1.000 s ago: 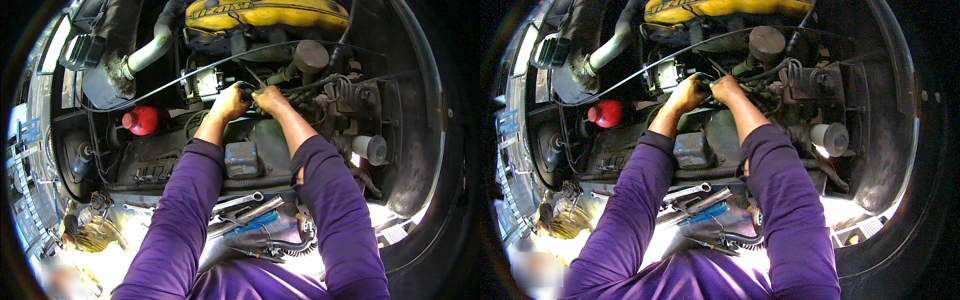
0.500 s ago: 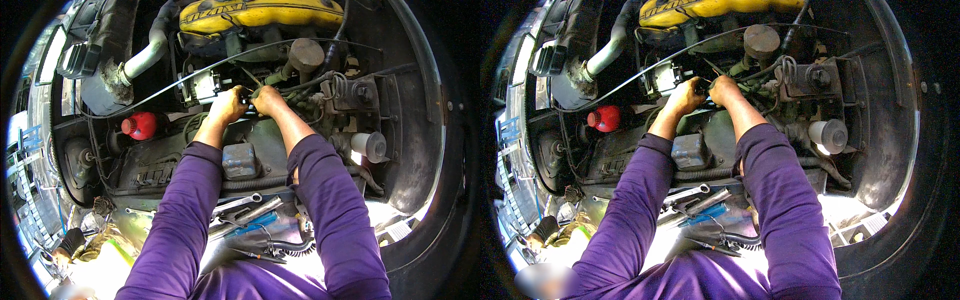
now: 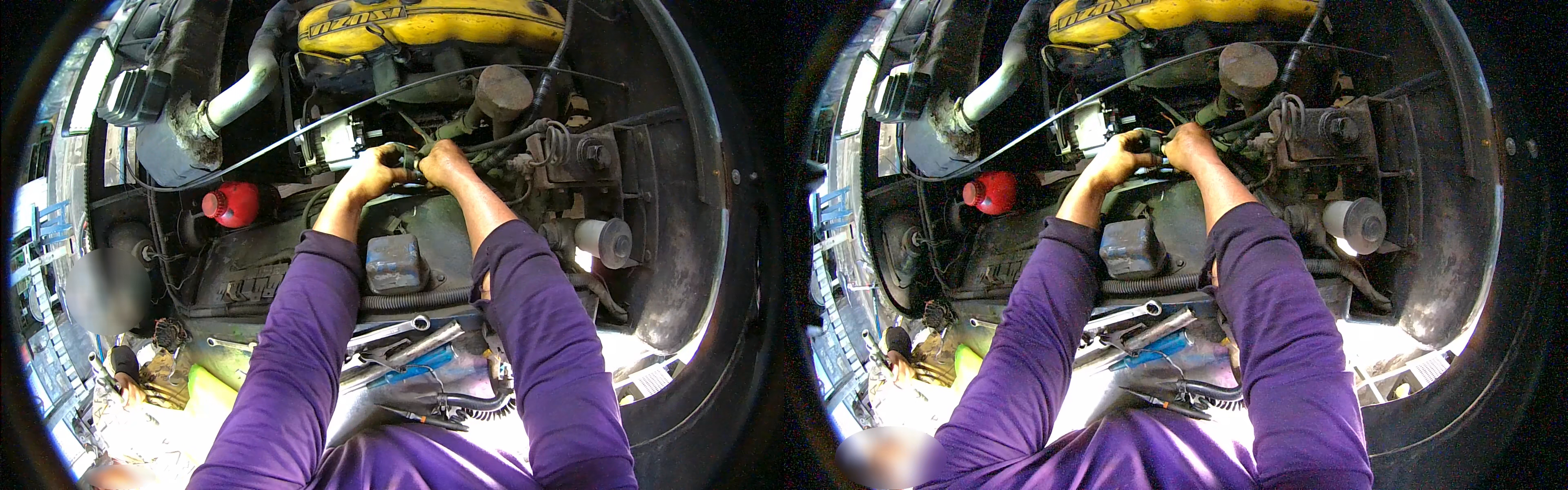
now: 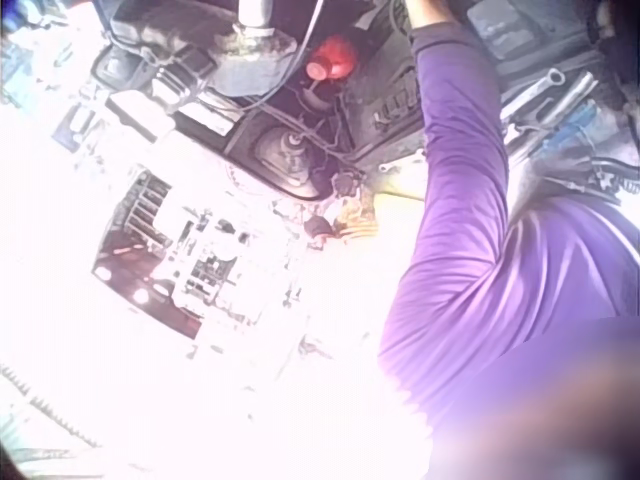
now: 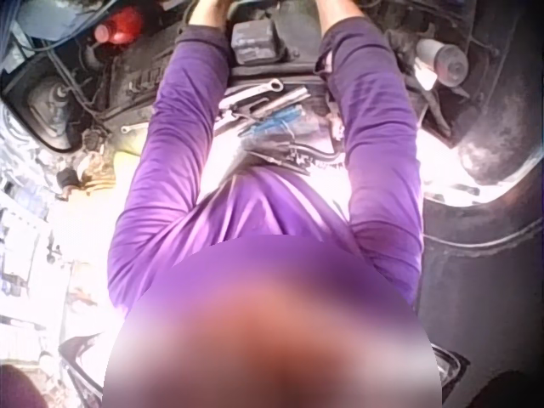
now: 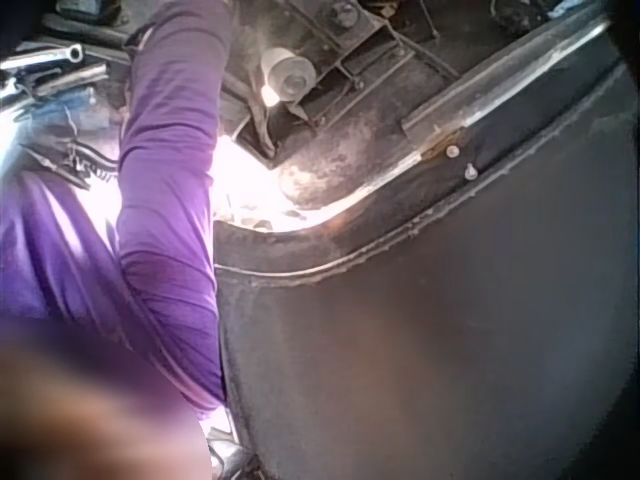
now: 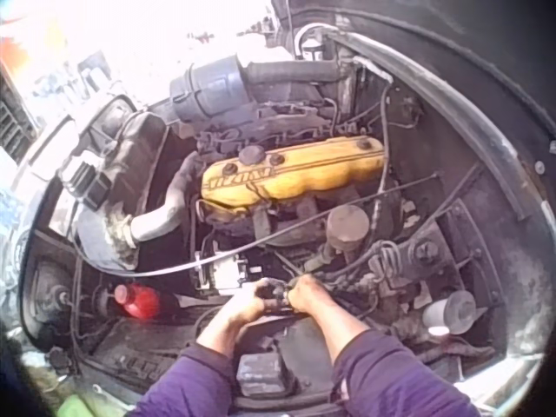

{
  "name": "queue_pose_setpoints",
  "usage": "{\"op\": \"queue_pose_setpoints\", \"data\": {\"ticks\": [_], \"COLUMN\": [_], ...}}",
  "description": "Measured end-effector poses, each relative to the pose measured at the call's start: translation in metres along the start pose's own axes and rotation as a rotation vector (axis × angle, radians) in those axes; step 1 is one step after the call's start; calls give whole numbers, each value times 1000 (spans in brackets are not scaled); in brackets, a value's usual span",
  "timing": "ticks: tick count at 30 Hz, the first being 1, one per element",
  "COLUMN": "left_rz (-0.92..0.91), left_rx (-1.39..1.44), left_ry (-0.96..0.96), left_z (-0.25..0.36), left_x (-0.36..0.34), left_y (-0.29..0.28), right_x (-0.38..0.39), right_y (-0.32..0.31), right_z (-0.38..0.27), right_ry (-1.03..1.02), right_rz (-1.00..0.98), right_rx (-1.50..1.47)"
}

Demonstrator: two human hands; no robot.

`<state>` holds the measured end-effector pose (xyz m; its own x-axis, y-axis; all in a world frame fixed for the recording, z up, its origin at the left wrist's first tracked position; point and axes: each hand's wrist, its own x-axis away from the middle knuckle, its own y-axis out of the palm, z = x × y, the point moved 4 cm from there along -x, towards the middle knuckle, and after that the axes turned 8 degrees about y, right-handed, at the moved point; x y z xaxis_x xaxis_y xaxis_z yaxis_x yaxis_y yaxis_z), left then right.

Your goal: The person works on a car engine with the hood open, manipulating wires and components near the alternator. They use pliers and other hand tools to adjust connections and parts within the engine bay. Another person briefly appears holding tools and a plastic bag.

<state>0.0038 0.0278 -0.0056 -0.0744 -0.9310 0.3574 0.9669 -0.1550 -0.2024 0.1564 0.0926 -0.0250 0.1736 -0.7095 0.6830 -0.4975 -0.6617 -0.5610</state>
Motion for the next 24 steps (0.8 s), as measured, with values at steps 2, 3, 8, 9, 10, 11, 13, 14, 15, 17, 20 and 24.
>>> {"op": "queue_pose_setpoints", "data": {"ticks": [2, 3, 8, 9, 10, 11, 13, 14, 15, 17, 20, 24], "left_rz": [70, 108, 341, 380, 403, 331, 235, 148, 44, -154, -288, -170], "left_rx": [66, -32, -463, -526, -569, -565, -581, -584, -694, -833, -843, -596], "left_ry": [-98, -158, -35, 7, 20, 4, -53, -55, -82, -124, -91, -85], "left_z": [-5, -7, -3, -1, 0, -2, -6, -7, -8, -14, -17, -12], "left_x": [-2, -4, -7, -6, -5, -7, -10, -12, -15, -15, -20, -14], "left_y": [-4, -6, -5, -6, -6, -4, -6, -2, 3, 17, 28, 20], "right_x": [0, 0, -13, -16, -17, -19, -21, -21, -19, -13, -10, -28], "right_y": [-1, 0, 15, 17, 19, 19, 16, 15, 10, 8, 1, 7], "right_z": [0, 0, 6, 8, 11, 15, 15, 13, 10, 12, 7, 19], "right_ry": [-2, -19, -13, -11, -4, 20, -30, -52, -81, -3, -147, -159], "right_rz": [9, 13, -81, -74, -109, -129, -105, -31, -10, -137, -59, -92], "right_rx": [-37, -57, -189, -192, -257, -284, -171, -50, 35, -138, -161, -246]}}
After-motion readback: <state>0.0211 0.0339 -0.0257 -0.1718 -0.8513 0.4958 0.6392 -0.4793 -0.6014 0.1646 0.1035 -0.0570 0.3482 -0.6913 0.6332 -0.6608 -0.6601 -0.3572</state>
